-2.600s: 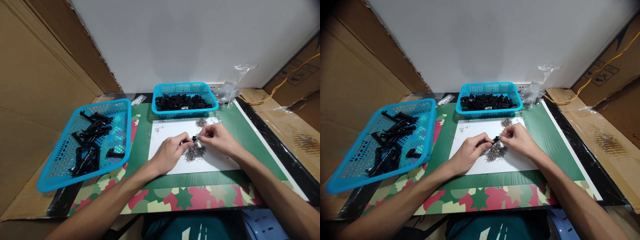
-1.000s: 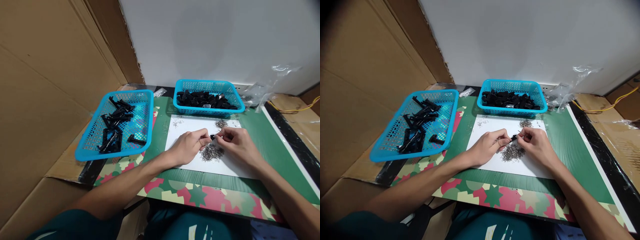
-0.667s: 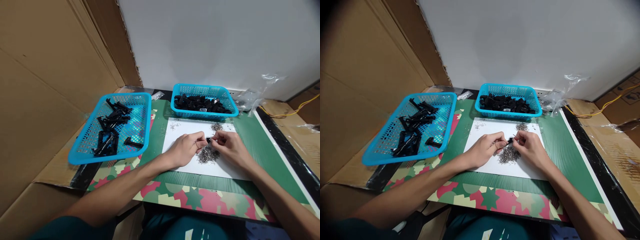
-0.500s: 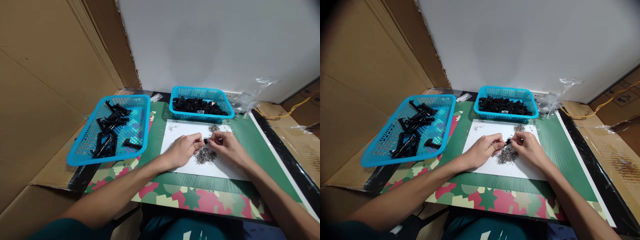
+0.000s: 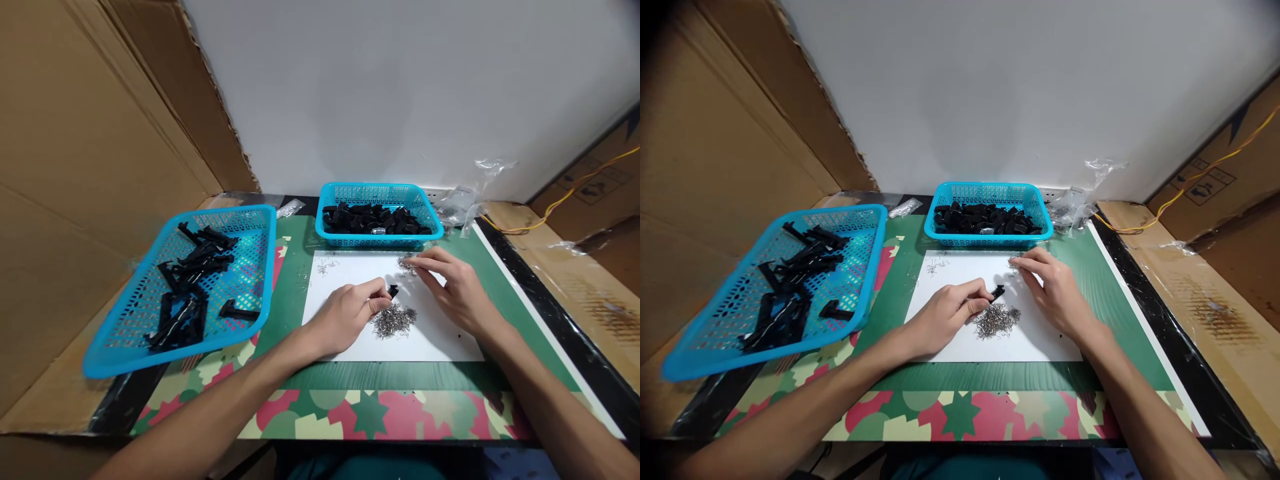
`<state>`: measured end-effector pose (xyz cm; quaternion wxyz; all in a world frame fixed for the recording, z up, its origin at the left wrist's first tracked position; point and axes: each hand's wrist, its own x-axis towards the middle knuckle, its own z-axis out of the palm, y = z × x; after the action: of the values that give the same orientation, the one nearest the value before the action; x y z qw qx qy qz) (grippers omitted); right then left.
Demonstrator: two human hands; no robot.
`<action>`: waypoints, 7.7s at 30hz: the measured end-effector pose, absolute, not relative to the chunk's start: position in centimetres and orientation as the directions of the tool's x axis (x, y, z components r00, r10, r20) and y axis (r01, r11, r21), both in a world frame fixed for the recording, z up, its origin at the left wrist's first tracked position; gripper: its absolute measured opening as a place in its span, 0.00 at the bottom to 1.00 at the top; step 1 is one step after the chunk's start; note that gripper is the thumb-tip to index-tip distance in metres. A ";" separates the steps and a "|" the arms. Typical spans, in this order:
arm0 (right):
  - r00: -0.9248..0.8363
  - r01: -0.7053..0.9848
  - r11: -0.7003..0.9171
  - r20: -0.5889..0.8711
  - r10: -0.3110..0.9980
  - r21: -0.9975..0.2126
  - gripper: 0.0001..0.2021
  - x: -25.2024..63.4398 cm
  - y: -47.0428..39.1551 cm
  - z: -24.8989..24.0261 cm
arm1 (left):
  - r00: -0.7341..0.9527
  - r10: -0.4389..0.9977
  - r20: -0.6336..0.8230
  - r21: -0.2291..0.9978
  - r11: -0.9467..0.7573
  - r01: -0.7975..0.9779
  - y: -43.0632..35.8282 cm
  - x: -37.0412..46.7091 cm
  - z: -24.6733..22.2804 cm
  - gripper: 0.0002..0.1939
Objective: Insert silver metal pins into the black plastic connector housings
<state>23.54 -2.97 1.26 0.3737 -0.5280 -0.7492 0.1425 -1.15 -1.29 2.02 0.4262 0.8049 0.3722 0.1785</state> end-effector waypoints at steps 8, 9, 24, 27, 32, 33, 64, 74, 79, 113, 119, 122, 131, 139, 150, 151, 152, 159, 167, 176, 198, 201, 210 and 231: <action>-0.096 0.687 0.248 0.253 0.963 -0.683 0.12 23.0 -3.0 1.3 | 0.690 0.724 -0.028 0.763 -0.431 0.483 -1.4 -0.9 1.9 0.09; -0.116 0.706 0.231 0.213 0.970 -0.669 0.12 22.8 -3.0 1.2 | 0.692 0.722 -0.025 0.755 -0.440 0.486 -1.4 -0.8 1.9 0.10; -0.185 0.714 0.191 0.081 0.979 -0.674 0.10 22.2 -2.9 1.2 | 0.697 0.717 -0.017 0.796 -0.412 0.444 -1.2 -0.8 1.9 0.11; -0.146 0.717 0.167 0.088 0.985 -0.677 0.11 21.9 -3.0 1.0 | 0.693 0.721 -0.020 0.818 -0.387 0.426 -1.2 -0.9 1.9 0.12; -0.098 0.707 0.167 0.139 0.985 -0.687 0.13 21.2 -3.3 0.5 | 0.679 0.734 -0.016 0.855 -0.343 0.390 -1.1 -0.9 1.7 0.13; -0.099 0.706 0.173 0.146 0.984 -0.687 0.13 21.1 -3.3 0.3 | 0.677 0.735 -0.012 0.862 -0.336 0.380 -1.1 -0.9 1.7 0.13; 0.153 0.371 0.231 0.305 0.940 -0.899 0.08 22.6 -3.3 0.9 | 0.675 0.737 -0.028 0.862 -0.325 0.390 -1.1 -0.9 1.7 0.13; 0.154 0.237 0.112 0.151 0.976 -0.965 0.14 20.7 -2.9 -0.1 | 0.678 0.735 -0.013 0.856 -0.342 0.387 -1.1 -0.9 1.7 0.13; 0.138 0.332 0.153 0.208 0.968 -0.931 0.13 20.9 -3.0 -0.3 | 0.686 0.728 -0.012 0.878 -0.321 0.355 -1.1 -0.9 1.6 0.16; 0.068 0.595 0.444 0.593 0.803 -0.670 0.07 21.8 -1.6 0.2 | 0.361 0.837 0.412 0.695 -0.545 0.469 3.9 3.2 8.1 0.18; 0.003 0.627 0.479 0.617 0.787 -0.614 0.06 20.9 -1.6 -0.4 | 0.582 0.741 0.335 0.494 -0.664 0.561 10.3 8.9 11.2 0.18; -0.070 0.643 0.519 0.632 0.771 -0.563 0.08 20.2 -1.5 -0.7 | 0.663 0.702 0.260 0.401 -0.703 0.587 13.2 11.1 11.6 0.16; -0.143 0.669 0.535 0.616 0.774 -0.517 0.07 20.5 -1.1 -0.6 | 0.805 0.589 0.073 0.125 -0.806 0.578 15.4 13.2 10.6 0.15; -0.160 0.693 0.538 0.625 0.764 -0.480 0.09 20.6 -1.3 -0.5 | 0.859 0.512 0.021 0.046 -0.859 0.510 15.4 12.6 10.8 0.15; -0.175 0.641 0.587 0.650 0.740 -0.495 0.10 21.9 -1.9 -1.0 | 0.671 0.720 0.178 0.063 -0.689 0.722 12.7 0.6 14.9 0.22; -0.154 0.655 0.581 0.667 0.729 -0.483 0.12 22.0 -2.1 -1.0 | 0.629 0.758 0.176 0.065 -0.646 0.761 12.2 -1.6 15.0 0.22; -0.133 0.673 0.572 0.684 0.718 -0.469 0.13 22.1 -2.3 -1.0 | 0.584 0.794 0.169 0.065 -0.600 0.797 11.6 -3.9 15.0 0.22; -0.127 0.674 0.620 0.764 0.633 -0.402 0.14 23.1 -2.9 -0.1 | 0.352 0.935 0.050 -0.019 -0.351 0.936 6.7 -17.3 12.8 0.10; -0.016 0.774 0.493 0.766 0.642 -0.397 0.12 25.8 -2.5 0.4 | 0.333 0.942 -0.042 -0.154 -0.336 0.929 4.4 -21.7 8.7 0.05; 0.097 0.752 0.295 0.541 0.835 -0.589 0.15 27.5 -2.4 0.7 | 0.387 0.918 0.087 -0.109 -0.377 0.920 4.4 -21.2 9.0 0.11; 0.021 0.798 0.037 0.090 0.996 -0.602 0.10 23.6 -1.8 -0.1 | 0.306 0.860 0.407 0.873 -0.465 0.147 2.0 -8.5 8.4 0.19; 0.024 0.803 0.036 0.091 0.996 -0.594 0.08 23.4 -1.6 -0.3 | 0.410 0.839 0.358 0.928 -0.368 -0.058 0.7 -3.9 6.7 0.18; -0.074 0.741 0.143 0.132 0.989 -0.657 0.10 23.9 -1.3 -0.3 | 0.552 0.822 0.141 0.960 -0.250 0.126 -0.9 0.7 1.1 0.15; -0.287 0.205 0.064 0.003 0.958 -0.977 0.17 22.0 -3.3 1.8 | 0.628 0.755 0.187 0.875 -0.418 0.242 -1.5 0.0 1.2 0.13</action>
<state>21.96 -3.34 1.82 0.3752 -0.4647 -0.6257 0.5018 0.05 -1.54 1.18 0.4370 0.7894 0.3160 0.2934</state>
